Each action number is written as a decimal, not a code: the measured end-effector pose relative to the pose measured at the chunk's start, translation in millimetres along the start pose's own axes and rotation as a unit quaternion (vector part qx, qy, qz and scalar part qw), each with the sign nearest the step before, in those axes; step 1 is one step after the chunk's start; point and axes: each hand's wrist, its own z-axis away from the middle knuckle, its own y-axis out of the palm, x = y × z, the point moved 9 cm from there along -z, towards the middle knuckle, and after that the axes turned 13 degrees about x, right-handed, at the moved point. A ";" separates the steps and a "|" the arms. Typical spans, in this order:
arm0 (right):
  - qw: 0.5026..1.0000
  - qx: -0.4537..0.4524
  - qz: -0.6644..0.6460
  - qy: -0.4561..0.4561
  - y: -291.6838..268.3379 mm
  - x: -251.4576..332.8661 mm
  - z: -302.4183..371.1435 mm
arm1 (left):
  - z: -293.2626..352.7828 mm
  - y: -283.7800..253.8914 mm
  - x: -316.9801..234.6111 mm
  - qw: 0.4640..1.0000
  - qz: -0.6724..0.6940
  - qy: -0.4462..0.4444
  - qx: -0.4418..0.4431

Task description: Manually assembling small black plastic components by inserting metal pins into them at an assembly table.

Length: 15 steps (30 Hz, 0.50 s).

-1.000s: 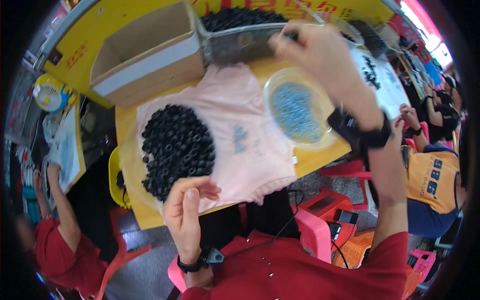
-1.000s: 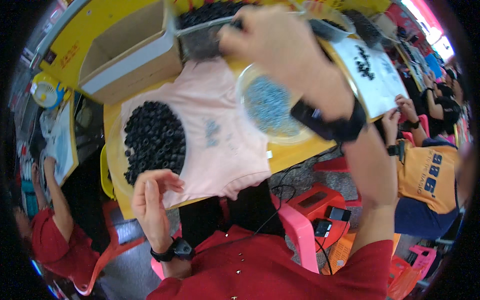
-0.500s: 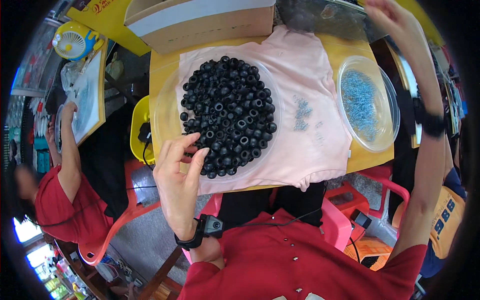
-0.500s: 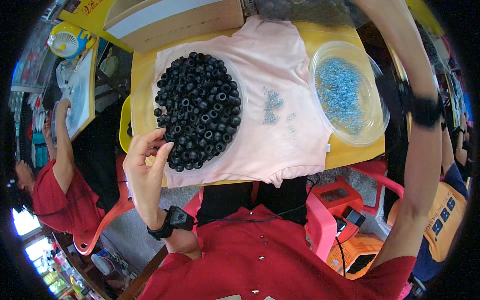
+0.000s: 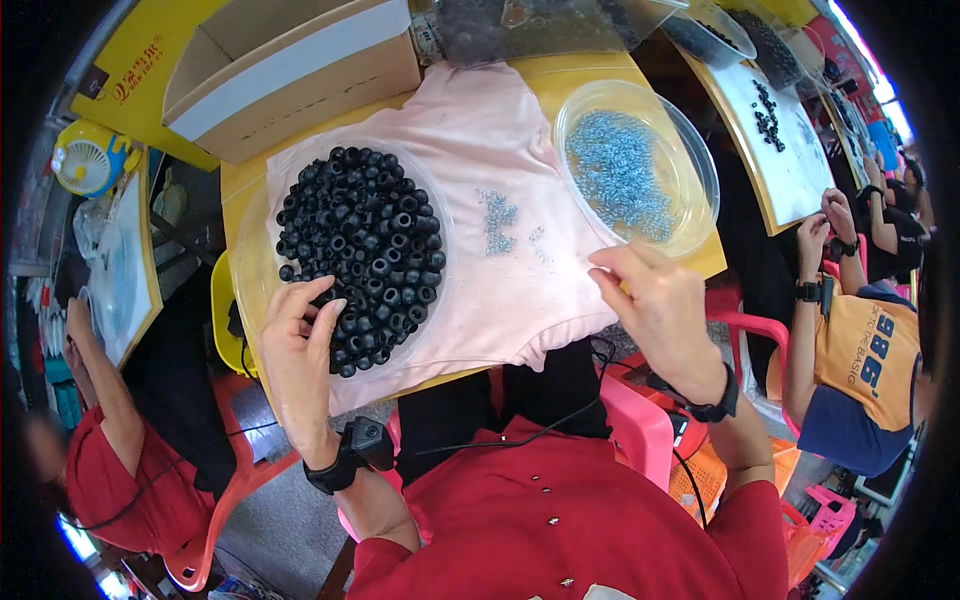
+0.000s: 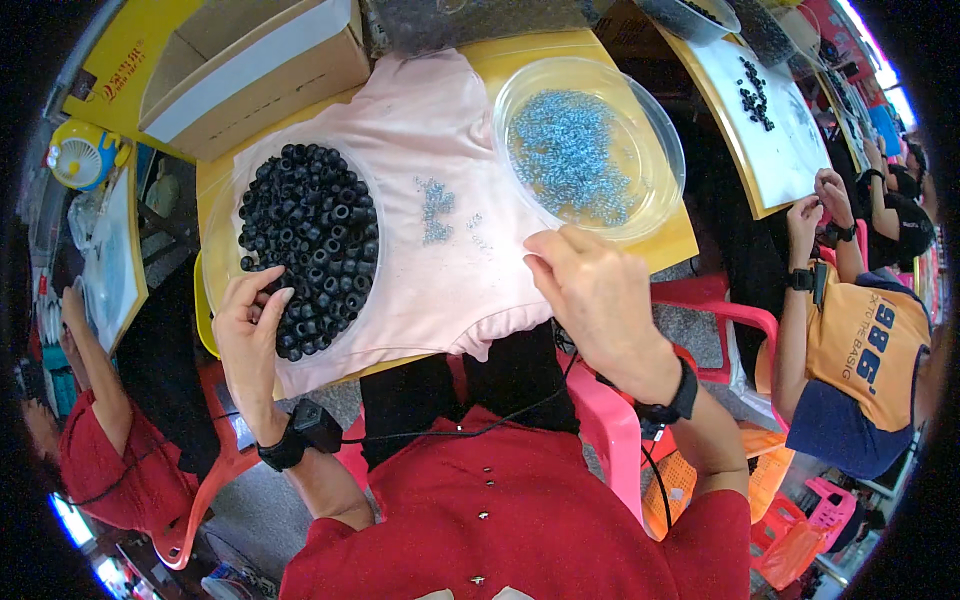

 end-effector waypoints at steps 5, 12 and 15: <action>0.999 -0.022 0.000 -0.031 17.1 17.7 -1.7 | 15.3 -9.9 -6.0 0.984 0.147 0.069 -0.070; 1.000 -0.022 0.013 -0.006 44.1 17.8 -22.1 | 45.7 24.9 -47.5 0.859 0.490 0.149 0.033; 0.999 -0.030 0.026 -0.020 46.2 20.1 -24.6 | 53.6 35.8 -51.4 0.814 0.556 0.158 0.058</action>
